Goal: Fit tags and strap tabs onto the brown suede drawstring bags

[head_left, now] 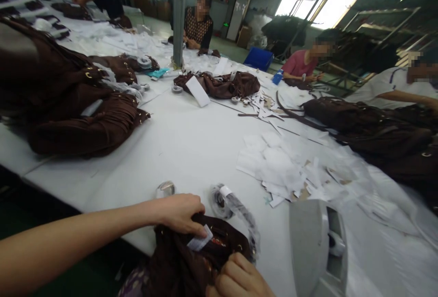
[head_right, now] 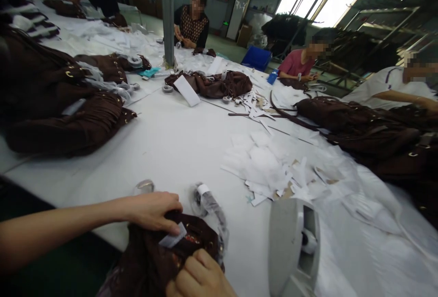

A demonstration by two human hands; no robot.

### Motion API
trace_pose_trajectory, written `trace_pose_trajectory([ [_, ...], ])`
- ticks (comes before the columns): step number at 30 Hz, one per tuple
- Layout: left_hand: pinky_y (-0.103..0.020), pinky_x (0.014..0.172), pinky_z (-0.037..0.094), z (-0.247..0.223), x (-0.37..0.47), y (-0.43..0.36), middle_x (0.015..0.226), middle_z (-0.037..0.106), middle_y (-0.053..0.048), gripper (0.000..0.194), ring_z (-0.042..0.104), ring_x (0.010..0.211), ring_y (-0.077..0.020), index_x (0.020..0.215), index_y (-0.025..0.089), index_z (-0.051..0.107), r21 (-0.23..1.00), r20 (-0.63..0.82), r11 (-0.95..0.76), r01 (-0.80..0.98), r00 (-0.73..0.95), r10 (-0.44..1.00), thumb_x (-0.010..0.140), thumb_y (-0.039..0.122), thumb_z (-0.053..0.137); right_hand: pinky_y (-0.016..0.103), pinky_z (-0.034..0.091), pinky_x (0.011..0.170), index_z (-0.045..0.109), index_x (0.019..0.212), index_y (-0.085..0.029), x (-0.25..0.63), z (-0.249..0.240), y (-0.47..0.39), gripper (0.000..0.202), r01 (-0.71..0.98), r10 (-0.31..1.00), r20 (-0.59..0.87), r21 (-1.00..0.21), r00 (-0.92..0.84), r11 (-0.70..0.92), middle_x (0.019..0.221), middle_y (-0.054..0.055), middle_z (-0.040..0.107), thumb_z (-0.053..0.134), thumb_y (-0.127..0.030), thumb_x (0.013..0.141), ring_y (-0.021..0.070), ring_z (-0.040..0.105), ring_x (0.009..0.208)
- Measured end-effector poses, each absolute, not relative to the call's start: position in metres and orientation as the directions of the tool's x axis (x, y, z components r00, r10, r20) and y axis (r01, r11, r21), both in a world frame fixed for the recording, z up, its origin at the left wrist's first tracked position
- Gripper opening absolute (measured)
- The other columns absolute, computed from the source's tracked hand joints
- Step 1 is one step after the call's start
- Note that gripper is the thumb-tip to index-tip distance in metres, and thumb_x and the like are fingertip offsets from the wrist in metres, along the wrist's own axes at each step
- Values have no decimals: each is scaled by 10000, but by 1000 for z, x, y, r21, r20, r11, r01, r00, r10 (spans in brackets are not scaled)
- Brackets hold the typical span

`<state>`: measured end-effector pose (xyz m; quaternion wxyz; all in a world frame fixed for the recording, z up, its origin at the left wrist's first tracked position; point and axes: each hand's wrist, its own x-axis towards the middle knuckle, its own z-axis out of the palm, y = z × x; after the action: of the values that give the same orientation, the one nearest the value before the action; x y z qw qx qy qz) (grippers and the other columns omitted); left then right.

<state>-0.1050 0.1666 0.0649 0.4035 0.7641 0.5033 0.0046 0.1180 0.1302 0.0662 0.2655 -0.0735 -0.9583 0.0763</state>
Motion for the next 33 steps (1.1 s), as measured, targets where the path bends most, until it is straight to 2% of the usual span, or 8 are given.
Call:
trace_pose_trajectory([
  [2, -236, 546, 397, 59, -95, 168, 789, 682, -34, 430, 613, 707, -196, 966, 196, 673, 647, -439, -167, 744, 542, 717, 739, 552, 591, 251, 364, 503, 579, 687, -185, 126, 74, 134, 312, 93, 225, 442, -300, -868, 949, 515, -18, 520, 408, -226, 945, 111, 442, 491],
  [5, -214, 496, 366, 63, -86, 161, 673, 626, 11, 364, 588, 628, -157, 922, 209, 674, 726, -383, -217, 653, 646, 660, 809, 522, 525, 223, 430, 549, 606, 867, -194, 140, 92, 145, 211, 293, 468, 186, -570, -864, 768, 700, 20, 627, 408, -216, 937, 123, 557, 617],
  [8, -238, 567, 414, 81, -79, 147, 773, 633, -22, 255, 612, 682, -174, 851, 202, 658, 652, -251, -401, 643, 682, 687, 859, 400, 498, 254, 475, 626, 584, 1063, -208, 144, 108, 163, 231, 589, 662, -99, -569, -742, 575, 883, 53, 652, 520, -149, 849, 164, 612, 752],
  [12, -273, 553, 438, 109, -70, 127, 830, 636, -43, 166, 636, 655, -195, 846, 206, 612, 503, -234, -539, 675, 707, 667, 868, 312, 485, 305, 467, 641, 657, 882, -191, 131, 123, 184, 237, 585, 490, -320, -419, -811, 695, 885, 79, 650, 749, -254, 673, 238, 610, 807],
  [15, -284, 526, 436, 120, -69, 114, 794, 640, -32, 136, 645, 632, -207, 855, 211, 576, 449, -244, -560, 696, 699, 673, 882, 282, 463, 242, 393, 504, 653, 724, -194, 116, 131, 190, 143, 509, 311, -439, -464, -843, 725, 667, 20, 630, 730, -311, 700, 181, 589, 641],
  [20, -278, 497, 415, 114, -81, 100, 710, 661, -30, 156, 652, 586, -212, 848, 206, 541, 343, -300, -447, 827, 547, 782, 912, 260, 411, 219, 267, 418, 624, 663, -200, 113, 134, 175, 182, 556, 397, -389, -551, -831, 622, 525, -28, 573, 592, -278, 824, 100, 495, 450],
  [27, -274, 478, 382, 119, -91, 95, 709, 668, -40, 325, 641, 573, -216, 862, 212, 532, 327, -317, -475, 817, 568, 760, 939, 448, 321, 272, 232, 421, 604, 740, -233, 144, 117, 144, 129, 575, 515, -256, -347, -818, 741, 552, 7, 635, 579, -320, 831, 162, 559, 443],
  [33, -269, 501, 357, 118, -115, 110, 774, 666, -28, 229, 656, 699, -239, 851, 228, 561, 464, -428, -335, 820, 539, 725, 799, 449, 593, 242, 305, 461, 624, 738, -236, 147, 108, 153, 68, 691, 579, -377, -419, -723, 589, 615, 18, 677, 595, -270, 790, 182, 630, 541],
])
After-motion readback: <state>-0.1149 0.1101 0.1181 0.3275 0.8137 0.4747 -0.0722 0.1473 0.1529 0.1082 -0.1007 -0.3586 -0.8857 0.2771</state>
